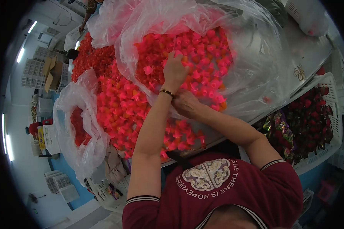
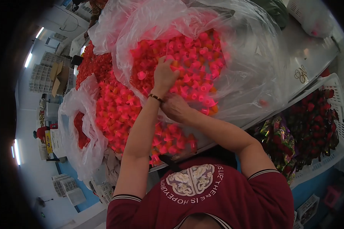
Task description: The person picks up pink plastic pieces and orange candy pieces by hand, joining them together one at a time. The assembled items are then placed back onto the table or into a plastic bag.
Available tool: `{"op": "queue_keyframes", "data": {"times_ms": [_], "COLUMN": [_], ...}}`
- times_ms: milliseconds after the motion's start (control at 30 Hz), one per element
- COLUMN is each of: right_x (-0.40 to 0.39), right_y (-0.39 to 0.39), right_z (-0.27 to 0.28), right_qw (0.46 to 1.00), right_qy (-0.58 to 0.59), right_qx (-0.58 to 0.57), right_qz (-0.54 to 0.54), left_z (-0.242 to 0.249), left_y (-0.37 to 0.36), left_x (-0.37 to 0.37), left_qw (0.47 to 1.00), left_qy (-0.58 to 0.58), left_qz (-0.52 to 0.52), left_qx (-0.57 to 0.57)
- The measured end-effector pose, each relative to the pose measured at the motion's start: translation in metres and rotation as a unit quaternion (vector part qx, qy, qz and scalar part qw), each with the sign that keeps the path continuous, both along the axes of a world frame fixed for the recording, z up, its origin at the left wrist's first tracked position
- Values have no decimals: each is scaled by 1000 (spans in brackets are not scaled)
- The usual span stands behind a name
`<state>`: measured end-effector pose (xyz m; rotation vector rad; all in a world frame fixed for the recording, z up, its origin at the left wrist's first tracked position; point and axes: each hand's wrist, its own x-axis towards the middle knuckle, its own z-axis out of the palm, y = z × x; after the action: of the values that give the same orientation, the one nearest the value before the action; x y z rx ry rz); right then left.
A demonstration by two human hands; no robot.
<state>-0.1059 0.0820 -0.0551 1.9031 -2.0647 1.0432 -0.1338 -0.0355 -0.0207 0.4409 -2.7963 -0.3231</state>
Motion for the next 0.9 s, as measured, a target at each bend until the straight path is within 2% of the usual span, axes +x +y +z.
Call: {"op": "queue_keyframes", "data": {"times_ms": [67, 100, 133, 167, 200, 267, 300, 367, 400, 467, 500, 567, 700, 767, 900], "right_x": [-5, -8, -11, -14, -17, -22, -23, -26, -28, -30, -28, -25, -31, -30, -30], "right_y": [6, 6, 4, 3, 3, 4, 4, 1, -2, -7, -8, -11, -15, -13, -10], "right_z": [10, 8, 6, 4, 4, 7, 7, 7, 7, 8, 10, 15, 6, 0, 8], "right_qw": [991, 991, 996, 998, 998, 996, 996, 992, 993, 985, 985, 967, 969, 977, 984], "right_qy": [-48, -50, -42, -35, -35, -36, -35, -22, -20, 46, 48, 91, 83, 93, 63], "right_qx": [125, 127, 80, 33, 35, 65, 68, -16, -14, 6, 7, 148, 169, 101, 108], "right_qz": [7, 11, -7, -27, -25, -56, -53, -122, -118, -167, -165, -188, -159, -163, -125], "left_z": [9, 18, 30, 36, 36, 27, 21, 9, 7, 1, -1, -4, -2, -2, 4], "left_y": [-17, -20, -22, -25, -30, -39, -39, -37, -34, -26, -22, -14, -4, -2, 2], "left_x": [10, 20, 32, 45, 59, 88, 100, 122, 129, 140, 143, 144, 143, 144, 140], "left_qw": [961, 960, 862, 710, 709, 619, 616, 531, 528, 446, 445, 412, 412, 421, 444], "left_qy": [116, 114, 196, 265, 265, 325, 328, 342, 346, 337, 339, 327, 328, 309, 307], "left_qz": [53, 57, 53, 46, 48, 84, 87, 61, 63, 56, 56, 42, 32, 12, 12], "left_qx": [247, 249, 465, 651, 652, 710, 711, 773, 773, 827, 827, 849, 850, 853, 842]}}
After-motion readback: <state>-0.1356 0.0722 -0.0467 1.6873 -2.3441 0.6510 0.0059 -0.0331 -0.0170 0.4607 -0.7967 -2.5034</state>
